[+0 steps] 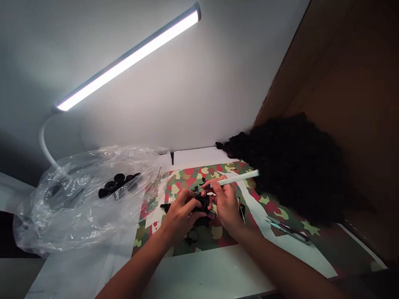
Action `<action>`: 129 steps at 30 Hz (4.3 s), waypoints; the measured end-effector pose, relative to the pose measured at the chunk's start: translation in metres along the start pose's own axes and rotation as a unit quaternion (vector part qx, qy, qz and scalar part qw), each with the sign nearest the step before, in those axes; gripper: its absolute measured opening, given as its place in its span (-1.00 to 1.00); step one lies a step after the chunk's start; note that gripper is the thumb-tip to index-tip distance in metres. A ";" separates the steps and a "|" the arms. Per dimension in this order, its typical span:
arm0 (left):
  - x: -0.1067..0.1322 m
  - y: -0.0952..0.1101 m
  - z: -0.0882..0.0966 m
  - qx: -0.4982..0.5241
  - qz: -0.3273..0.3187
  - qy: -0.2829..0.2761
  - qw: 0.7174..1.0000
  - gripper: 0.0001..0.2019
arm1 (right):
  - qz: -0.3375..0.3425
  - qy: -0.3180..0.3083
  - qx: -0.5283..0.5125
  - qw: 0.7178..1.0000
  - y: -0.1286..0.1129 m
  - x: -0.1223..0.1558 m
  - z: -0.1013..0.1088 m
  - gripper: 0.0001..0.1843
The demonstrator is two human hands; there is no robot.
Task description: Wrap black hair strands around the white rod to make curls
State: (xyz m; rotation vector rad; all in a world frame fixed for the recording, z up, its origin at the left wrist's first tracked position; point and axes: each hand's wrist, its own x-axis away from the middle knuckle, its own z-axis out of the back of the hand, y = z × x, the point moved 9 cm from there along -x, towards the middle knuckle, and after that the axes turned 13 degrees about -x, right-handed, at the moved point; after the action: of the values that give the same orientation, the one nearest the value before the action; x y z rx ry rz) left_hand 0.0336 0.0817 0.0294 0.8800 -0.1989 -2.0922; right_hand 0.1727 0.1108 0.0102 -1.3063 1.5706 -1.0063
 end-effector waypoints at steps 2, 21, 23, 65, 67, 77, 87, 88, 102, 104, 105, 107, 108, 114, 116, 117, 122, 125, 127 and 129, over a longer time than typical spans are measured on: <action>0.002 0.010 -0.007 -0.012 -0.048 -0.014 0.999 -0.90 | 0.073 -0.024 0.140 0.987 -0.008 -0.001 -0.006 -0.66; 0.013 -0.051 0.006 0.463 0.249 0.137 0.839 -0.76 | 0.126 -0.015 0.484 0.866 0.003 -0.091 0.048 -0.85; 0.017 -0.068 -0.012 0.508 0.321 0.139 0.787 -0.70 | 0.116 -0.006 0.483 0.868 0.006 -0.090 0.055 -0.87; -0.002 -0.032 -0.008 0.192 0.187 0.003 0.963 -0.72 | 0.071 -0.098 0.309 0.943 0.006 -0.005 -0.015 -0.78; -0.003 -0.026 -0.002 0.194 0.170 0.020 0.966 -0.72 | 0.068 -0.075 0.322 0.941 0.008 -0.017 -0.008 -0.81; 0.007 -0.045 -0.014 0.373 0.240 0.027 0.896 -0.75 | 0.048 -0.017 0.319 0.946 0.005 -0.063 0.064 -0.72; 0.007 -0.053 -0.012 0.318 0.275 0.047 0.906 -0.86 | 0.094 -0.055 0.188 0.976 -0.023 -0.023 0.030 -0.32; 0.007 -0.052 -0.012 0.317 0.276 0.044 0.906 -0.84 | 0.093 -0.065 0.168 0.979 -0.025 -0.019 0.026 -0.35; 0.009 -0.040 -0.009 0.273 0.239 -0.012 0.932 -0.78 | 0.041 -0.180 0.093 0.978 -0.026 0.013 -0.012 -0.81; 0.008 -0.041 -0.009 0.232 0.234 -0.009 0.944 -0.79 | 0.032 -0.216 0.126 0.968 -0.027 0.015 -0.017 -0.79; 0.008 -0.041 -0.008 0.213 0.231 -0.007 0.949 -0.79 | 0.028 -0.228 0.144 0.963 -0.027 0.016 -0.019 -0.78; 0.008 -0.040 -0.008 0.177 0.219 -0.002 0.959 -0.79 | 0.020 -0.239 0.177 0.954 -0.026 0.016 -0.021 -0.78; 0.007 -0.039 -0.008 0.161 0.210 -0.003 0.964 -0.80 | 0.018 -0.240 0.192 0.951 -0.026 0.015 -0.021 -0.79; 0.008 -0.035 -0.014 0.092 0.171 -0.038 0.980 -0.84 | 0.049 -0.258 0.244 0.933 -0.026 0.017 -0.023 -0.77; 0.008 -0.035 -0.014 0.075 0.166 -0.044 0.982 -0.84 | 0.068 -0.263 0.260 0.927 -0.028 0.017 -0.024 -0.74; 0.008 -0.035 -0.014 0.068 0.164 -0.047 0.983 -0.84 | 0.081 -0.265 0.269 0.922 -0.029 0.017 -0.024 -0.73; 0.007 -0.032 -0.014 0.057 0.150 -0.047 0.986 -0.83 | 0.191 -0.290 0.309 0.885 -0.035 0.027 -0.034 -0.72; 0.007 -0.035 -0.015 0.056 0.161 -0.045 0.984 -0.82 | 0.236 -0.270 0.344 0.868 -0.034 0.034 -0.040 -0.69; 0.007 -0.037 -0.013 0.055 0.170 -0.034 0.983 -0.82 | 0.241 -0.249 0.375 0.860 -0.031 0.034 -0.042 -0.68; 0.006 -0.035 -0.011 0.076 0.172 -0.024 0.982 -0.81 | 0.244 -0.226 0.401 0.854 -0.032 0.029 -0.040 -0.68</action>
State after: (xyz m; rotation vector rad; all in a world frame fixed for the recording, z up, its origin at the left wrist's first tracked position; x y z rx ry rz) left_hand 0.0153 0.1012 0.0032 0.8186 -0.5054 -1.7927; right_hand 0.1426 0.0801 0.0505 -0.4595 0.8698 -0.7991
